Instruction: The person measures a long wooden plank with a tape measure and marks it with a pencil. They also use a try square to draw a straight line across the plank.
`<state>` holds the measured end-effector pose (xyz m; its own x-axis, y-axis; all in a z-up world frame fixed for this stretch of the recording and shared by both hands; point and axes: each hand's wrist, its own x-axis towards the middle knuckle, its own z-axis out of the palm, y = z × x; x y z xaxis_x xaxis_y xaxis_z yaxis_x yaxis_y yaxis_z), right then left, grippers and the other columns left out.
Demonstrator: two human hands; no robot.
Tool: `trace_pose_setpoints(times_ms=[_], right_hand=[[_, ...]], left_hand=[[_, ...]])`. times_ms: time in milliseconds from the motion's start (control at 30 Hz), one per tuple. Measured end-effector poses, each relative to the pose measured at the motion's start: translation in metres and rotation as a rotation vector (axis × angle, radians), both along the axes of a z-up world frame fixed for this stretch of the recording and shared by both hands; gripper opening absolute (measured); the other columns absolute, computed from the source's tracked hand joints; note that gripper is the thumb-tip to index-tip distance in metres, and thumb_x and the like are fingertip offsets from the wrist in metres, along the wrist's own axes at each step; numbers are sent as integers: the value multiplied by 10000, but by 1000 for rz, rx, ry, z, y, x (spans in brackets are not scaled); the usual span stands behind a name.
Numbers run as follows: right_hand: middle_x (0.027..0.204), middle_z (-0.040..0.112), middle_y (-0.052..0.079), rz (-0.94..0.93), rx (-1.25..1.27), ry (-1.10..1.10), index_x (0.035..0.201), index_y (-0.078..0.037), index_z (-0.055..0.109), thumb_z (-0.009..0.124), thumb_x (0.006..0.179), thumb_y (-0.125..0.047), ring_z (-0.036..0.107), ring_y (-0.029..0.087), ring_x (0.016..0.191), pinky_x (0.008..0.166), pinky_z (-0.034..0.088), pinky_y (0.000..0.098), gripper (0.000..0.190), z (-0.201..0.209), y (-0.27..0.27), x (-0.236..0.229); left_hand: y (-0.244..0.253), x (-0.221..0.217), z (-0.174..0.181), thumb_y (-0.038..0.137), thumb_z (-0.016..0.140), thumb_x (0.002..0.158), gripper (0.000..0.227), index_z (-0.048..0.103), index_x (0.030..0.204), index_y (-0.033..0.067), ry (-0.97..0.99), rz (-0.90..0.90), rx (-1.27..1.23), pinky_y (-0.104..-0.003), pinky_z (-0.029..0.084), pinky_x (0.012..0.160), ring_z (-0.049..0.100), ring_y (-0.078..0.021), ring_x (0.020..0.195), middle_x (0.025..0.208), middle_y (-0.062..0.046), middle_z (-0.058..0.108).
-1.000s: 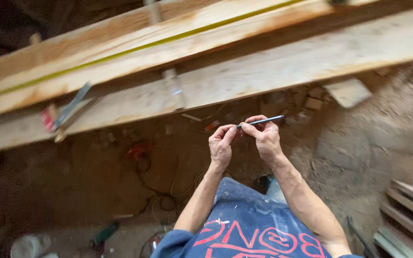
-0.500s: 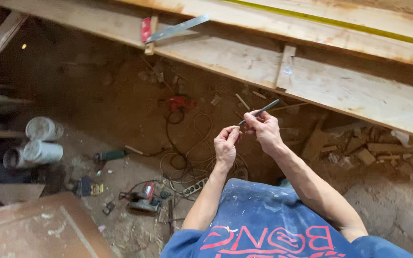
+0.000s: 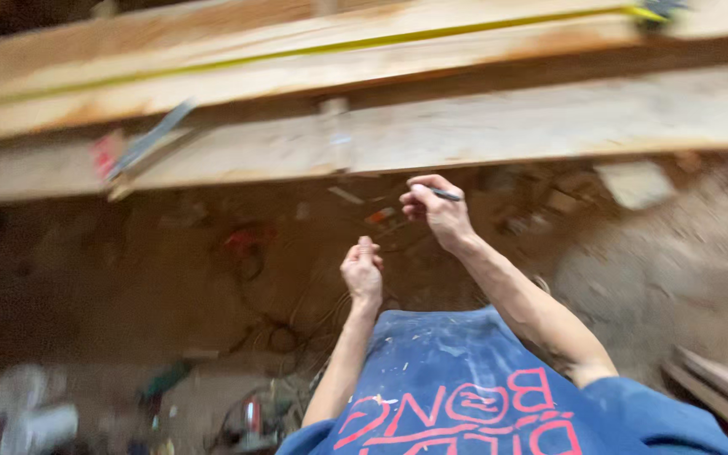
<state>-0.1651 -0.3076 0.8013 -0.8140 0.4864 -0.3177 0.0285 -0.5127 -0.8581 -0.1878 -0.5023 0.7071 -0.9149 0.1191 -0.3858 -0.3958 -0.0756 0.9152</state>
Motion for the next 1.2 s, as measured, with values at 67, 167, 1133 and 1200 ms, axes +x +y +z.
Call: trace_pose_setpoints(times_ms=[67,167,1133,1200], right_hand=[[885,745,117,-77,-6,-2,1114,-27,662,644,983,-136,708,161,706,617,581,303,171,-7,60,34],[878,735,100,-179,16,-28,1093,-27,651,658,987,-140,693,139,707,618,564,290,155,-21,159,92],[964,647,220,268,1788,-271,1237,17,598,604,1051,-297,637,339,879,753,493,453,365,-53,568,-8],[935,656,243,313,1576,-348,1248,39,596,582,1075,-292,655,350,833,700,501,447,374,-59,582,1]], left_hand=[[53,17,-2,374,614,1017,358,678,815,86,-41,-74,-51,-251,333,436,454,-68,468,558,32,526],[143,64,-12,358,614,1046,371,691,863,45,29,-168,-194,-236,352,468,472,-59,523,594,26,551],[429,124,11,255,727,874,317,742,1114,48,-24,-148,-179,-287,583,745,710,-108,766,908,-43,758],[442,127,5,270,729,867,324,746,1103,49,-37,-128,-185,-295,583,748,709,-117,765,897,-51,755]])
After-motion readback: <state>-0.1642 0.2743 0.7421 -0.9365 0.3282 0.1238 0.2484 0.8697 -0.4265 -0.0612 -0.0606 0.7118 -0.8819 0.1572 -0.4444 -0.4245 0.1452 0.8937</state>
